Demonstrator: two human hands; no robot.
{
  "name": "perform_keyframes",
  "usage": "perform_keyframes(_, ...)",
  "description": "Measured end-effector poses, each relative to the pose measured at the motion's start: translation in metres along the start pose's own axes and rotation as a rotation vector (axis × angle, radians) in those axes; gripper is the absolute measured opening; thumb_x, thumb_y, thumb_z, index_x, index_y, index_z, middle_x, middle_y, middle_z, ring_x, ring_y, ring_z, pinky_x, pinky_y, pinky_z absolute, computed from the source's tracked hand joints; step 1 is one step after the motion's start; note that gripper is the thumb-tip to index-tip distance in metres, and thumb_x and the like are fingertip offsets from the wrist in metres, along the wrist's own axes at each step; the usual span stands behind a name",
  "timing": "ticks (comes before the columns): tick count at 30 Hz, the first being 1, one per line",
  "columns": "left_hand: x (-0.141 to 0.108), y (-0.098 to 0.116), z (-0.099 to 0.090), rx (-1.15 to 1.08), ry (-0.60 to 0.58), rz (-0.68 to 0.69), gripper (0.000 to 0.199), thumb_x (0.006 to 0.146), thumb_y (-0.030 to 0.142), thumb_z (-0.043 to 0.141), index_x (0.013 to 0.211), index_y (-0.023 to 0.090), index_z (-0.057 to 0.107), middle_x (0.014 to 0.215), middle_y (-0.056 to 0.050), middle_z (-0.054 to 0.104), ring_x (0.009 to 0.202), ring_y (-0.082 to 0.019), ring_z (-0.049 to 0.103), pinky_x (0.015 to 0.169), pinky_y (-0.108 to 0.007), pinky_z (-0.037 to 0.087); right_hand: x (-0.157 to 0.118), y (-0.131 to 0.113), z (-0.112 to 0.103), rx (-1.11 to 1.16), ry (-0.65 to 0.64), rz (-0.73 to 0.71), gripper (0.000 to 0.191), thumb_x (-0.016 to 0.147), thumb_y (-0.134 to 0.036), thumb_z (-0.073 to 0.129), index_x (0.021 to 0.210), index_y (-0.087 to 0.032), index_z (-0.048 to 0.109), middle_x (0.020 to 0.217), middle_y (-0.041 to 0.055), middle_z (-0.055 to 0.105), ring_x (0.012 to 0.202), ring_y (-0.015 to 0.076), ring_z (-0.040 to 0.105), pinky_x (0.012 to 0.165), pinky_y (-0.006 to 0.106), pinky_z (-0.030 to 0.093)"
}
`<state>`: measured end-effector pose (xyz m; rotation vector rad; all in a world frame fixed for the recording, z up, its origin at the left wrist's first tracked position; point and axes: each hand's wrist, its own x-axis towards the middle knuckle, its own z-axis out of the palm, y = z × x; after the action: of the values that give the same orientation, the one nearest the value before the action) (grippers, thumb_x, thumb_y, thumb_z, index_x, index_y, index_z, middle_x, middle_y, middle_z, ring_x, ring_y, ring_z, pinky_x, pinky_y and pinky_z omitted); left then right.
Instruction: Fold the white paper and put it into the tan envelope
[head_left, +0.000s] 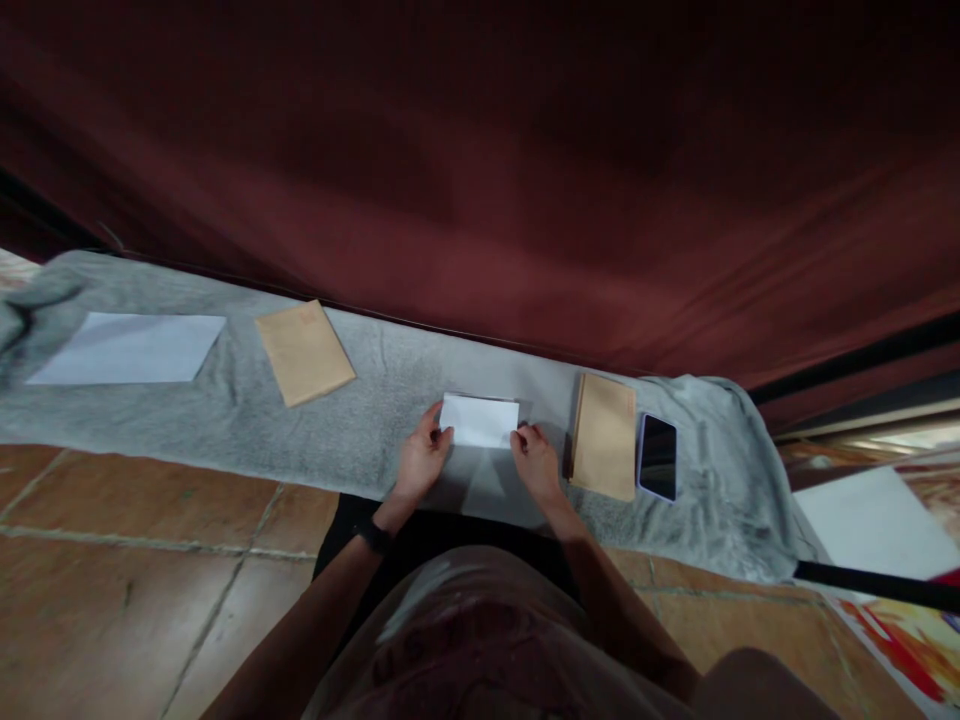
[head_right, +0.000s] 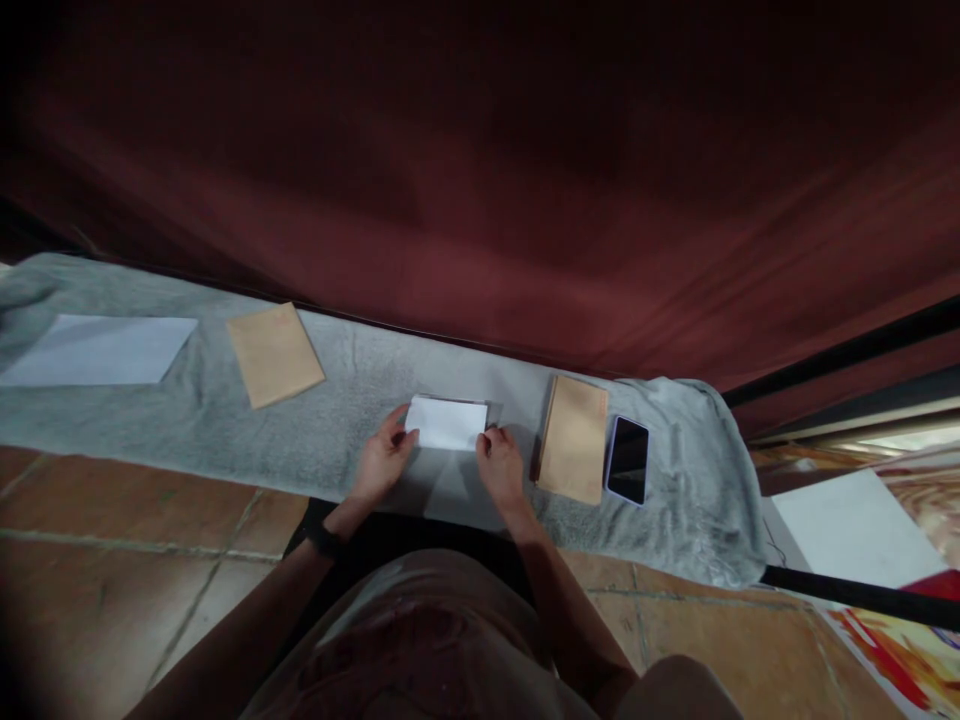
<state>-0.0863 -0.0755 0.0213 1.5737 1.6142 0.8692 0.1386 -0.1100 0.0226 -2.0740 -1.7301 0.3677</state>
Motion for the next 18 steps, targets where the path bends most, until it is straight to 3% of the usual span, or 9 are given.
perform_keyframes(9, 0.008, 0.015, 0.002, 0.248, -0.004, -0.098, 0.054, 0.098, 0.028, 0.061, 0.151, 0.02, 0.054, 0.112, -0.008, 0.079, 0.099, -0.024, 0.075, 0.09, -0.033, 0.057, 0.013, -0.011, -0.007, -0.218, -0.122, 0.073, 0.025, 0.11, -0.031, 0.051, 0.099, -0.021, 0.072, 0.107, 0.0056, 0.076, 0.087, 0.0157, 0.072, 0.069, 0.023, 0.043)
perform_keyframes(18, 0.015, 0.027, 0.001, 0.366, -0.036, -0.147, 0.046, 0.1, 0.027, 0.06, 0.145, 0.022, 0.06, 0.122, -0.009, 0.076, 0.109, -0.023, 0.073, 0.096, -0.031, 0.055, 0.014, -0.014, -0.003, -0.322, -0.109, 0.048, 0.026, 0.11, -0.034, 0.049, 0.102, -0.02, 0.069, 0.11, 0.0074, 0.075, 0.088, 0.0165, 0.072, 0.069, 0.023, 0.044)
